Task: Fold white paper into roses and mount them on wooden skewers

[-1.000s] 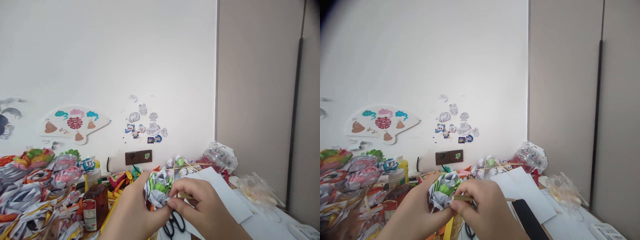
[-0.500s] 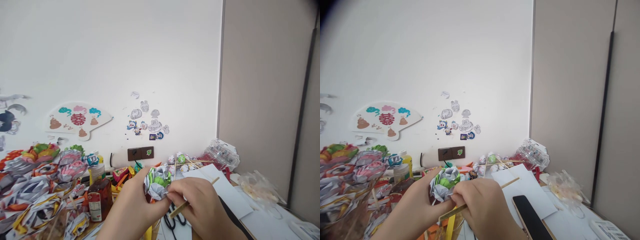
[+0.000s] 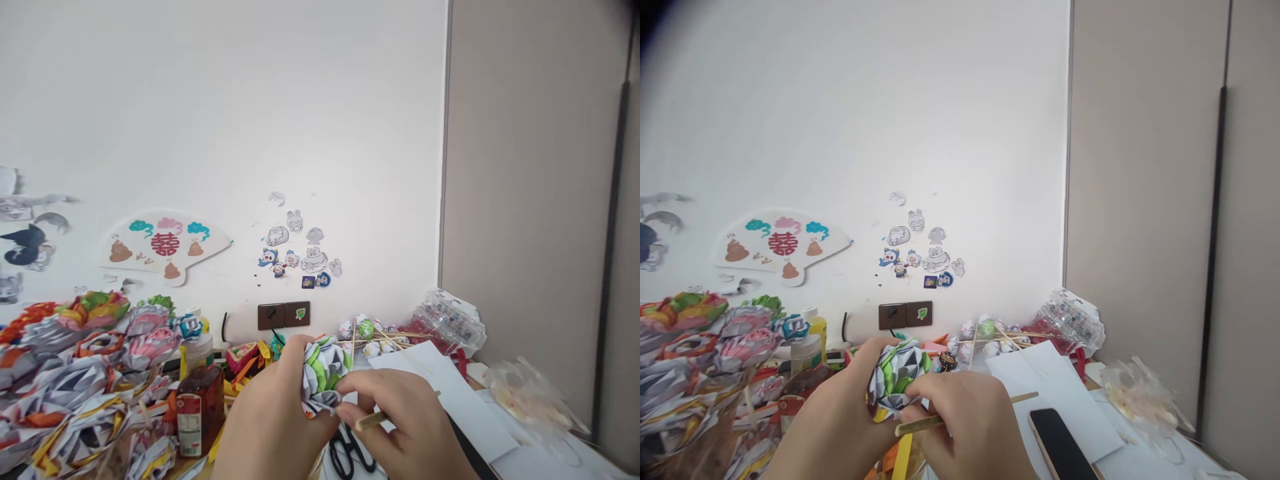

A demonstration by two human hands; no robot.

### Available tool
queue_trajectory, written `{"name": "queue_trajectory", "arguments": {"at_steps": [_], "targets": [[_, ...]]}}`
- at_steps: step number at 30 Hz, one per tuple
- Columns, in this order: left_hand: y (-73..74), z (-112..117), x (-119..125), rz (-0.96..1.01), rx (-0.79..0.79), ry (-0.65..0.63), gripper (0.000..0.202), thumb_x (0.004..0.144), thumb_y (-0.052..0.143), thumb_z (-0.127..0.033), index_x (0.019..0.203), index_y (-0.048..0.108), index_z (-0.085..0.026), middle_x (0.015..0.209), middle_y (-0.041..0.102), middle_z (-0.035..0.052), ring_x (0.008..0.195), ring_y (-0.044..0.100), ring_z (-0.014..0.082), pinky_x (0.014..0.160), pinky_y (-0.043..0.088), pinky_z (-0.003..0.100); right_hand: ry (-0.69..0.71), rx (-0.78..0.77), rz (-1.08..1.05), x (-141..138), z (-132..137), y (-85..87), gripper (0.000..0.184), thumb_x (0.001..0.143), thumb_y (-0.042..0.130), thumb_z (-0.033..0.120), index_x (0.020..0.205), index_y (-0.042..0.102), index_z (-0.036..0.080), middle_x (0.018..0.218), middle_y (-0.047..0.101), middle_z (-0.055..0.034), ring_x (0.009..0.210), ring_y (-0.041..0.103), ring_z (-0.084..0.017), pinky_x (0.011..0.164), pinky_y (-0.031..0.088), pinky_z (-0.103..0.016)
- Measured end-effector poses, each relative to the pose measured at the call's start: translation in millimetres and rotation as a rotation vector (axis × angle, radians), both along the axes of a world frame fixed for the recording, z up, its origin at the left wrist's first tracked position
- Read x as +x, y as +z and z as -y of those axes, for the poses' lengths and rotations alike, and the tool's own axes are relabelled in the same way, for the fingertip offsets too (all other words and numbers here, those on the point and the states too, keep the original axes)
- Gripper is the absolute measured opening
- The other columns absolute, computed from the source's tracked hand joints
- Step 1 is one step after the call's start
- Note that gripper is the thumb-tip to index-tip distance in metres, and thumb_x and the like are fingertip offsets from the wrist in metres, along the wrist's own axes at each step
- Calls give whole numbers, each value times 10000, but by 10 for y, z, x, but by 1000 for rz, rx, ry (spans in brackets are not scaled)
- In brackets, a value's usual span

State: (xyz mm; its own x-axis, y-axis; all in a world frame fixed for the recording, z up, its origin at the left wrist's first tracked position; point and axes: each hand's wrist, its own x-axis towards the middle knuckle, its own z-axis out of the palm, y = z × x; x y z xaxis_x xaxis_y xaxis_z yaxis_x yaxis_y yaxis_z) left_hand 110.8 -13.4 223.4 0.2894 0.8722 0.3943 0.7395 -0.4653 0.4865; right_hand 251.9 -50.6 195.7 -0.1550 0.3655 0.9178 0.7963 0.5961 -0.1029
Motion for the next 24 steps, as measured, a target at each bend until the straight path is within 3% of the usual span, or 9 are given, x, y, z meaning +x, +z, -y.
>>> {"name": "queue_trajectory", "arguments": {"at_steps": [7,16,24], "targets": [[-17,11,-5,-85,41,30,294,687,577,-203,956,469,-252,761,672,23,779,655,267,547,338,246,-21,-143,32,31,13,-60,197,916,425,274,819,592,237,646,663,52,552,601,-105,524,400,-192],[-46,-4,4,-58,48,-23,307,644,536,-158,940,497,-231,806,684,51,800,646,261,601,385,271,-73,-147,85,49,23,-65,199,928,395,258,834,570,255,684,695,53,573,651,-115,539,470,-186],[-46,-19,-30,-92,71,-43,352,611,468,-116,948,508,-209,769,682,67,740,645,282,536,332,285,-120,-174,103,21,1,-109,225,920,388,262,769,554,251,616,663,54,511,628,-116,489,468,-181]]}}
